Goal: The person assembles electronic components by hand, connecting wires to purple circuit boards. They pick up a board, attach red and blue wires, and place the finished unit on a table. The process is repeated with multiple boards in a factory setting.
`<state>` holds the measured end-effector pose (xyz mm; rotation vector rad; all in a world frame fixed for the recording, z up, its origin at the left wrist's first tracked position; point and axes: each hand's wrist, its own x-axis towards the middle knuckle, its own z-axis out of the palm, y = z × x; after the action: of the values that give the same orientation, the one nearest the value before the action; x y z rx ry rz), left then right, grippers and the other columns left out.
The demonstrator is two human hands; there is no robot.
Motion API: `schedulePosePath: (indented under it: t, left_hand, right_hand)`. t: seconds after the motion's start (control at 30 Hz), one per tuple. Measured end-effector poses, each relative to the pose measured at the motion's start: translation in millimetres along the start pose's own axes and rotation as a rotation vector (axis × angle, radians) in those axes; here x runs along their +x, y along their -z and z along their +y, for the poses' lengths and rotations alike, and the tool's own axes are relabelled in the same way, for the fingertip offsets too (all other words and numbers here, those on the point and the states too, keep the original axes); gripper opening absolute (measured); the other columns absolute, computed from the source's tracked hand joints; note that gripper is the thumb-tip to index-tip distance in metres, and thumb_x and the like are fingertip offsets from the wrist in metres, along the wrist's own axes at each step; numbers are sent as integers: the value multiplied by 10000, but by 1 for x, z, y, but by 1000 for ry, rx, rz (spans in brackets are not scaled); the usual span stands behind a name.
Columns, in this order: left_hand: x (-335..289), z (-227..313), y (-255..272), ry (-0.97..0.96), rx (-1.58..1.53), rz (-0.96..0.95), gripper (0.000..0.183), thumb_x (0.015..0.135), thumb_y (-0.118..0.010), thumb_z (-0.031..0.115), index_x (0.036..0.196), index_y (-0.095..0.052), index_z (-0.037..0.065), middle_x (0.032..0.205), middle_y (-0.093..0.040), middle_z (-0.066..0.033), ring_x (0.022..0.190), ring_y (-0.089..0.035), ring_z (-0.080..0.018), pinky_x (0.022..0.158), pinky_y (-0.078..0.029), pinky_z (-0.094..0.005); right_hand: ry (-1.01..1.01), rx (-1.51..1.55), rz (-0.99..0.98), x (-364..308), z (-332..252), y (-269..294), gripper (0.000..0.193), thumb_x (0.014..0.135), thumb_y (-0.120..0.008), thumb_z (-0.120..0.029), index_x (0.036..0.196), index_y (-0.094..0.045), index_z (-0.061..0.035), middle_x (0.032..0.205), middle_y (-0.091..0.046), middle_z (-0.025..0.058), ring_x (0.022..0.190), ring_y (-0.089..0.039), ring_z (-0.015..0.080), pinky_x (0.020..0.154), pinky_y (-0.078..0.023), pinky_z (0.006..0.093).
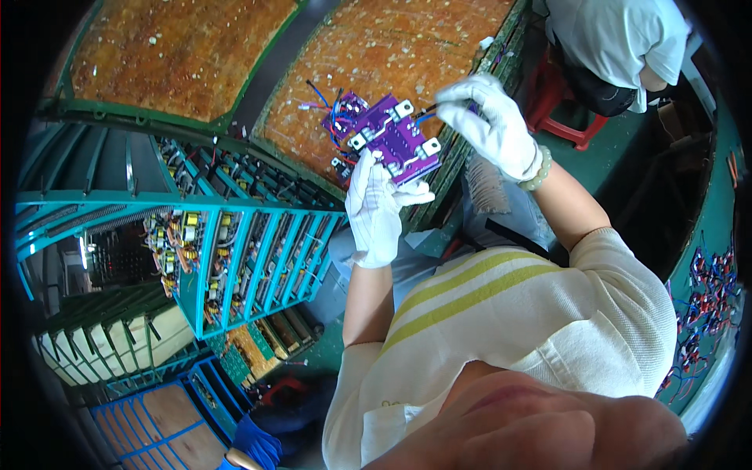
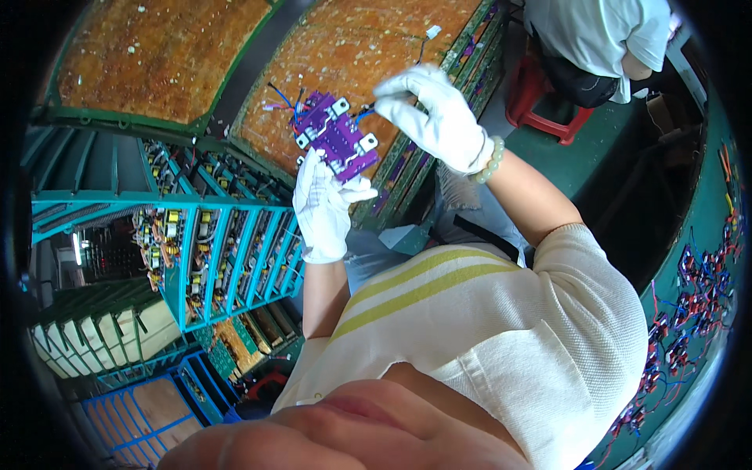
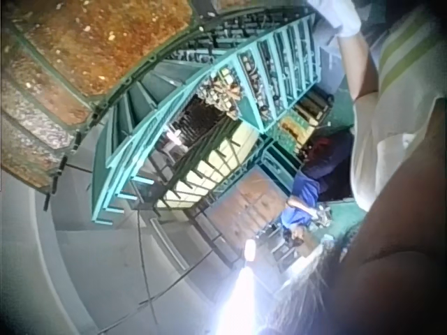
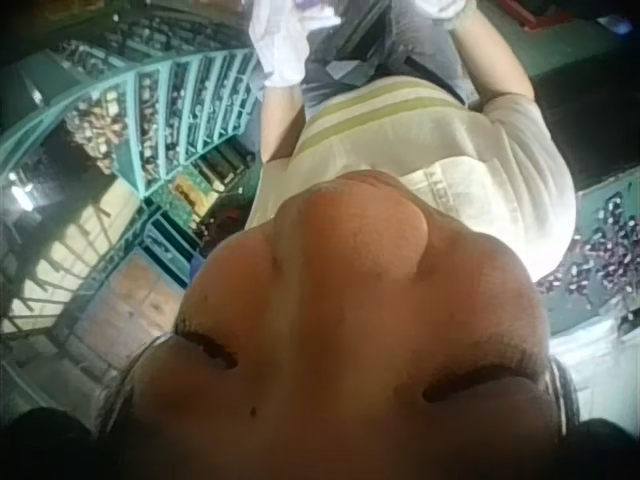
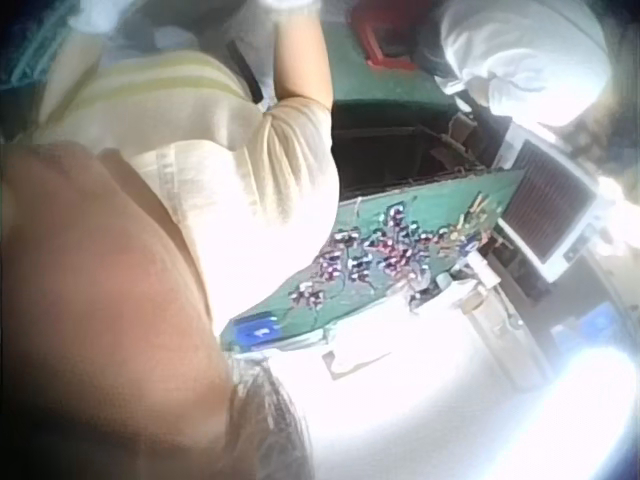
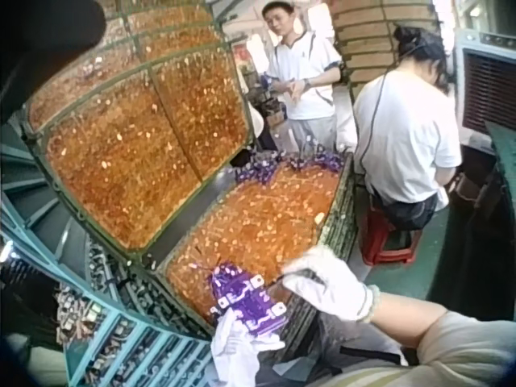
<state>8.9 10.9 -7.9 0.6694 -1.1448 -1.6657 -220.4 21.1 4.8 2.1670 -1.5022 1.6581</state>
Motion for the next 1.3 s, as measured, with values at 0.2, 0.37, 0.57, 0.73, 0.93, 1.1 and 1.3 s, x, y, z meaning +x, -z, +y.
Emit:
schedulePosePath:
  t: [0.2, 0.37, 0.57, 0.73, 0.93, 1.1, 1.3]
  left_hand:
    - [-5, 11, -5, 235, -358, -97, 482, 938, -508, 195, 1371, -394, 18, 1046, -595, -163, 700, -636, -259, 532, -558, -346]
    - [-4, -24, 34, 564, -1695, -394, 146, 922, -452, 50, 1056, -495, 13, 705, -457, 10, 474, -468, -65, 469, -460, -188]
    - [-21, 1, -34, 629, -1862, -339, 120, 968, -414, 80, 920, -444, -26, 645, -506, -20, 411, -528, -88, 417, -512, -226]
    - [-16, -38, -46, 854, -1102, -500, 252, 981, -426, 137, 1139, -432, -60, 850, -538, -160, 802, -625, -220, 758, -563, -373]
    - [-1, -69, -13, 746, -417, -415, 448, 991, -391, 176, 1394, -372, -19, 1396, -408, -276, 1309, -400, -415, 1111, -311, -563]
    - [32, -71, 49, 499, -297, -184, 402, 991, -392, 207, 1318, -484, -8, 1320, -516, -182, 1221, -493, -330, 1064, -388, -489]
    - [48, -47, 62, 477, -201, 25, 421, 1013, -368, 249, 1354, -459, 19, 1377, -474, -134, 1276, -441, -290, 1094, -353, -457]
  right_hand:
    - [283, -18, -269, -14, 11, -3, 290, 868, -622, -198, 1139, -605, -96, 1130, -604, 114, 974, -610, 296, 984, -412, 462]
    - [-384, 1039, -356, -44, -21, -27, 235, 983, -540, -238, 1106, -599, -47, 952, -650, 55, 815, -569, 70, 660, -458, 248]
    - [-306, 641, -408, -53, -18, 46, 287, 975, -564, -257, 1118, -624, -16, 918, -647, 91, 833, -604, 158, 741, -491, 307]
    - [-262, 206, -330, -75, -7, 131, 299, 955, -571, -288, 1008, -654, -6, 870, -664, 152, 794, -659, 229, 699, -517, 360]
    - [-924, -217, -100, -95, -30, 302, 331, 949, -555, -297, 1077, -668, -14, 907, -701, 124, 803, -682, 215, 724, -546, 328]
    - [-1116, -758, 309, -221, 47, 491, 276, 913, -526, -257, 1003, -671, -40, 901, -686, 121, 799, -646, 237, 753, -500, 337]
    - [-1302, -1141, 664, -354, 102, 600, 344, 907, -510, -361, 977, -695, -80, 847, -674, 76, 751, -614, 224, 698, -458, 341]
